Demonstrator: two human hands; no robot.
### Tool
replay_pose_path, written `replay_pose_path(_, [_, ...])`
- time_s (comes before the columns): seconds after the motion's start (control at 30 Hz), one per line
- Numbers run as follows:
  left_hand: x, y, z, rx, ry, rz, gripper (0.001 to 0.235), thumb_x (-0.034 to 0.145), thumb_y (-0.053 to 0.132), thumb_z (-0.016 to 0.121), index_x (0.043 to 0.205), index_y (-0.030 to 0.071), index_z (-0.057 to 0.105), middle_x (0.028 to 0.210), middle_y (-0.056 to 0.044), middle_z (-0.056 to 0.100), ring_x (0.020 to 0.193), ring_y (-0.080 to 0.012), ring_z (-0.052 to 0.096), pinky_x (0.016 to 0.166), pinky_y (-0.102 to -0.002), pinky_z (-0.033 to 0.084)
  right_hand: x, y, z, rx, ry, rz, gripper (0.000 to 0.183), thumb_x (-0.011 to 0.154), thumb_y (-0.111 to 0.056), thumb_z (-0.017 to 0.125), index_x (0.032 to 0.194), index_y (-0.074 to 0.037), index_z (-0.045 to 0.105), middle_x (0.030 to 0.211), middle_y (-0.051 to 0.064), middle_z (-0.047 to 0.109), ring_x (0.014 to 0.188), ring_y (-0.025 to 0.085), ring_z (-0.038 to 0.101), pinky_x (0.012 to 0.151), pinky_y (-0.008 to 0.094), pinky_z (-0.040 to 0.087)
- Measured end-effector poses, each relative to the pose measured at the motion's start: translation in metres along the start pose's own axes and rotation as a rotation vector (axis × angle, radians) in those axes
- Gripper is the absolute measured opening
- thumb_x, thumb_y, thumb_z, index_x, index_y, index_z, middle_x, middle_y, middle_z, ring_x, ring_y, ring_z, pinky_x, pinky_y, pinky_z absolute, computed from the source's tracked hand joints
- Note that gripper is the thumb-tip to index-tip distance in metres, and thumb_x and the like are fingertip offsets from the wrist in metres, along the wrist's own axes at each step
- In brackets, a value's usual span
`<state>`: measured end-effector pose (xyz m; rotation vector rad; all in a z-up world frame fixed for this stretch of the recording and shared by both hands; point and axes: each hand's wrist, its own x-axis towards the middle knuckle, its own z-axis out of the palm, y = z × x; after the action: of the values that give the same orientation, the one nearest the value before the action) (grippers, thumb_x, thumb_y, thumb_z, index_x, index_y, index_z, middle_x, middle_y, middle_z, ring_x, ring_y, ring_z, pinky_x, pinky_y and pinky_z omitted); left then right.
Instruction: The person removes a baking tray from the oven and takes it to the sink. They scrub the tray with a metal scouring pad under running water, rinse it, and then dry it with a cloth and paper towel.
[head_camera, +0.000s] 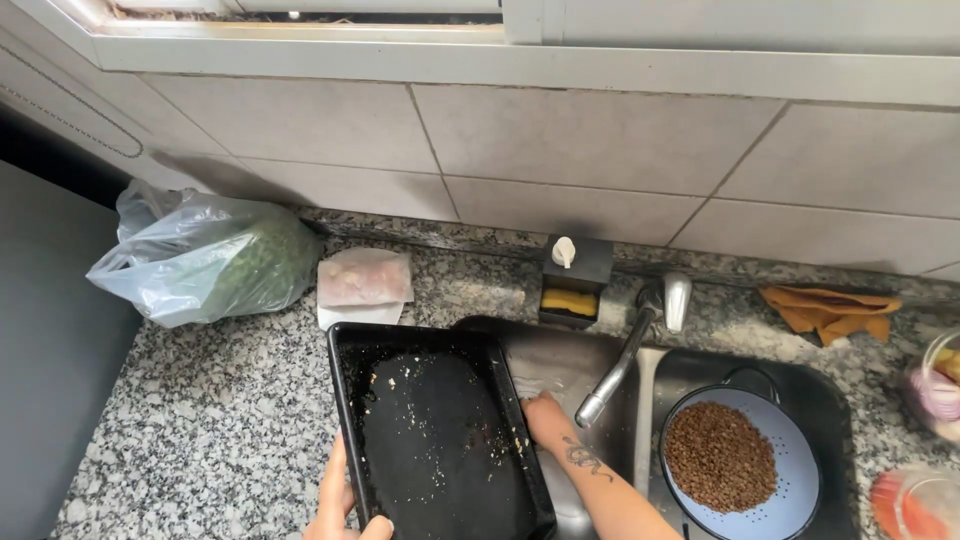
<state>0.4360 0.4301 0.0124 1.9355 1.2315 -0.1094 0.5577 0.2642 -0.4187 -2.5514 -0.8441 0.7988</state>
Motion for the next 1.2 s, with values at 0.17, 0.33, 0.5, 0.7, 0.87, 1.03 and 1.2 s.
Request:
replay_pose_path(0.17, [0.002, -0.001, 0.003, 0.013, -0.009, -0.024, 0.088, 0.068, 0.003, 0.052, 0.143, 0.045, 0.033, 0.115, 0.01, 0.07, 0.04, -0.0098, 0.046, 0.047, -0.02, 0.036, -0.005, 0.003, 0.004, 0.139, 0.055, 0.019, 0.029, 0.064, 0.009, 0.049, 0.085, -0.007, 0.06, 0.072, 0.014, 0.058, 0.078, 0.027, 0.054, 0.069, 0.033, 0.049])
replay_pose_path(0.33, [0.01, -0.004, -0.006, 0.107, -0.172, -0.082, 0.092, 0.068, 0.01, 0.06, 0.145, 0.046, 0.026, 0.12, 0.016, 0.068, 0.084, -0.0048, 0.073, 0.063, -0.019, 0.046, -0.039, -0.006, -0.035, 0.328, 0.248, -0.046, 0.02, 0.07, -0.001, 0.045, 0.083, -0.005, 0.06, 0.081, 0.015, 0.058, 0.074, 0.029, 0.058, 0.069, 0.036, 0.047])
replay_pose_path(0.5, [0.045, -0.056, 0.006, 0.242, -0.106, 0.16, 0.087, 0.069, 0.028, 0.06, 0.146, 0.045, 0.023, 0.11, 0.016, 0.071, 0.062, -0.0074, 0.069, 0.065, -0.017, 0.053, -0.151, -0.052, -0.196, 0.51, 0.908, 0.555, 0.027, 0.086, -0.015, 0.051, 0.112, -0.009, 0.053, 0.09, 0.012, 0.065, 0.082, 0.032, 0.064, 0.073, 0.045, 0.049])
replay_pose_path(0.7, [0.053, -0.014, -0.021, 0.647, -0.369, -0.021, 0.096, 0.075, 0.07, 0.045, 0.15, 0.033, -0.002, 0.147, 0.005, 0.033, 0.126, -0.0194, 0.051, 0.098, -0.033, 0.047, -0.155, -0.013, -0.297, -0.401, 0.73, 0.561, 0.083, 0.082, -0.046, 0.062, 0.146, -0.007, 0.026, 0.102, 0.013, 0.054, 0.089, 0.031, 0.056, 0.058, 0.038, 0.054])
replay_pose_path(0.87, [0.056, -0.005, 0.004, 0.805, 0.149, 0.473, 0.08, 0.072, 0.069, 0.043, 0.139, 0.029, 0.025, 0.14, 0.002, 0.041, 0.107, -0.02, 0.06, 0.076, -0.035, 0.053, -0.106, 0.052, -0.28, -0.938, 0.765, 0.403, 0.062, 0.078, -0.024, 0.056, 0.135, -0.005, 0.043, 0.08, 0.005, 0.055, 0.063, 0.02, 0.054, 0.045, 0.03, 0.047])
replay_pose_path(1.03, [0.066, 0.063, 0.086, 0.631, 0.287, 1.205, 0.034, 0.074, 0.042, 0.066, 0.103, 0.025, 0.064, 0.081, 0.006, 0.065, 0.07, -0.0209, 0.063, 0.052, -0.036, 0.048, -0.101, 0.062, -0.277, -0.961, 0.768, 0.355, 0.059, 0.07, -0.009, 0.055, 0.129, -0.004, 0.048, 0.073, 0.004, 0.055, 0.057, 0.019, 0.053, 0.041, 0.03, 0.044])
replay_pose_path(1.2, [0.15, 0.099, 0.239, 0.829, -0.073, 1.106, 0.019, 0.081, 0.015, 0.052, 0.075, 0.014, 0.069, 0.067, -0.006, 0.067, 0.067, -0.0298, 0.068, 0.056, -0.041, 0.052, -0.123, 0.025, -0.301, -0.846, 0.54, 0.433, 0.075, 0.078, -0.046, 0.062, 0.138, -0.007, 0.04, 0.091, 0.011, 0.063, 0.087, 0.023, 0.061, 0.069, 0.033, 0.05])
